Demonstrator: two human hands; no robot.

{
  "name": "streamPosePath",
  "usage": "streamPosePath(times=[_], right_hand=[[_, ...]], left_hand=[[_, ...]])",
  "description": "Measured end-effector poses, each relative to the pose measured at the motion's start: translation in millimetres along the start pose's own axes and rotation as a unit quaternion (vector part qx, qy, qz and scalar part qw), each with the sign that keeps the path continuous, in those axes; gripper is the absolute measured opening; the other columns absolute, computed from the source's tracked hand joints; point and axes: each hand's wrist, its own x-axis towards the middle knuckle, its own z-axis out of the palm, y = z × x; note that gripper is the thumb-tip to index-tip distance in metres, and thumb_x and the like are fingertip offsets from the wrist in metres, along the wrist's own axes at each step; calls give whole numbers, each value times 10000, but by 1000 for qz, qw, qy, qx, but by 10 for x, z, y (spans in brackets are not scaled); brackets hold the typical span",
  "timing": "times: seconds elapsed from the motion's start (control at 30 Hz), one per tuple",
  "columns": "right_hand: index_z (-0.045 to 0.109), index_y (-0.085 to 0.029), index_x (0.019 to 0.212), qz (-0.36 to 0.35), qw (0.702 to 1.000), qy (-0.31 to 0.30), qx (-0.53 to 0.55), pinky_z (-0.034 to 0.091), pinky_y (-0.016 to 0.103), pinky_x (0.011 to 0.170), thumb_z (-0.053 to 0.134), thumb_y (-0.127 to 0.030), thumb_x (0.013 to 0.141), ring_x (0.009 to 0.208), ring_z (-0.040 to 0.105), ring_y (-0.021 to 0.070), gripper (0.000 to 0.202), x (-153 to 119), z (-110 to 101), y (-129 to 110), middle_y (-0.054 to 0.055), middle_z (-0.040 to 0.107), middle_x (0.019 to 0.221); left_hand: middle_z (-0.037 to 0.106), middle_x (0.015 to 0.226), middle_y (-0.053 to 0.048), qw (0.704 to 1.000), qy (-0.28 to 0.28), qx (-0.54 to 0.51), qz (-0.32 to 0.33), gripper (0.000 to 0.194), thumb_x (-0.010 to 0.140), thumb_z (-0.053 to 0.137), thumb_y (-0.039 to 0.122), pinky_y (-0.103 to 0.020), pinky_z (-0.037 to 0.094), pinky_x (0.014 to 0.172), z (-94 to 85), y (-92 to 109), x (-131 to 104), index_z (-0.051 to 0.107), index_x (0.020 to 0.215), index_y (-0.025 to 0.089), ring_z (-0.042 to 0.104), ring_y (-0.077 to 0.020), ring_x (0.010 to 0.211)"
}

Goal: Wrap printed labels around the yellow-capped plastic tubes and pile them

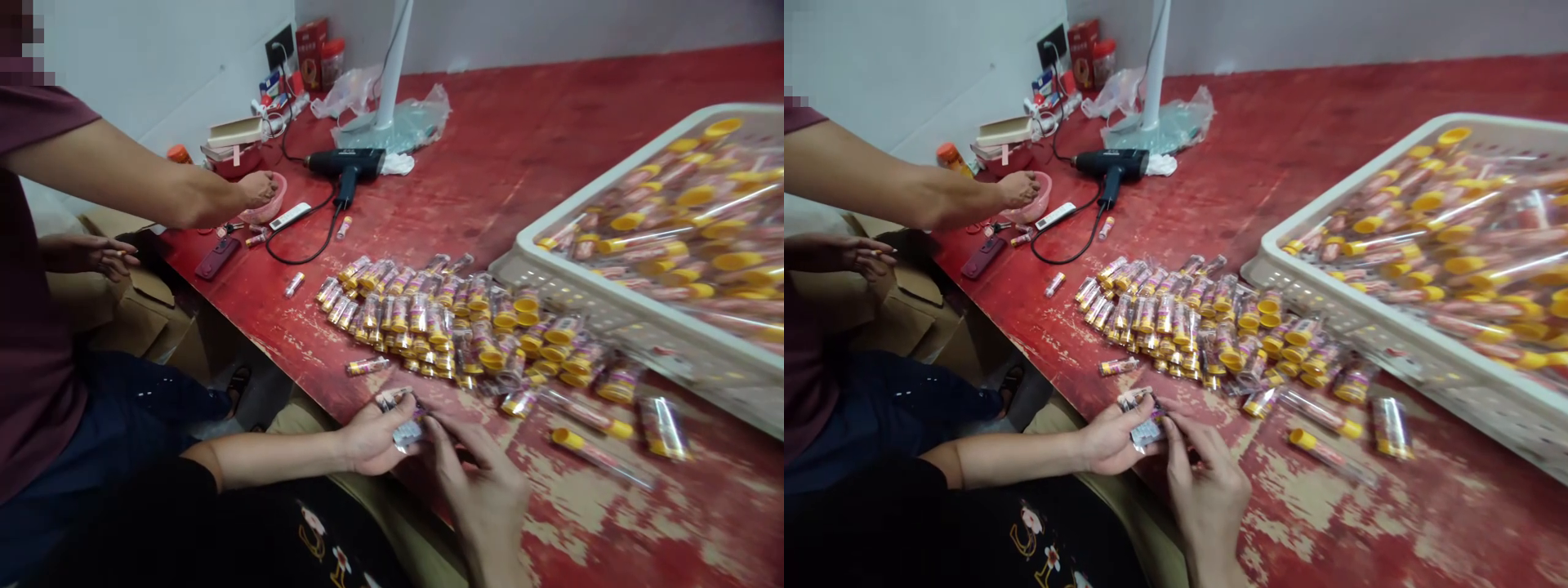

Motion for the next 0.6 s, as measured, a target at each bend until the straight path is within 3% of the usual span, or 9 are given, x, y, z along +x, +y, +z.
streamPosePath(times=[0.13,0.27,0.47,0.6], right_hand=[[742,-175,931,22,1000,3,-14,524,279,552,622,-491,871,629,669,173,343,-2,6,24,87,756,855],[716,-171,873,5,999,-18,-29,524,276,575,574,-551,881,631,657,171,406,16,21,52,82,723,811],[680,-166,876,73,997,-3,-23,504,241,551,523,-649,867,598,638,152,508,38,49,3,73,703,789],[672,-171,863,96,995,7,-24,481,236,578,500,-708,846,645,625,157,564,58,28,-2,79,711,805]], left_hand=[[663,779,-27,999,11,25,21,503,509,948,383,-262,537,625,-32,25,-30,645,829,140,645,-133,683],[672,803,-32,995,58,65,44,572,481,955,396,-329,580,657,-47,52,-43,652,882,124,662,-153,685],[671,822,-21,990,59,116,61,693,473,952,421,-260,533,572,-13,83,-55,646,1028,138,633,-122,644],[576,670,36,986,54,145,54,634,486,930,491,-228,474,507,6,115,-50,603,896,136,520,-68,539]])
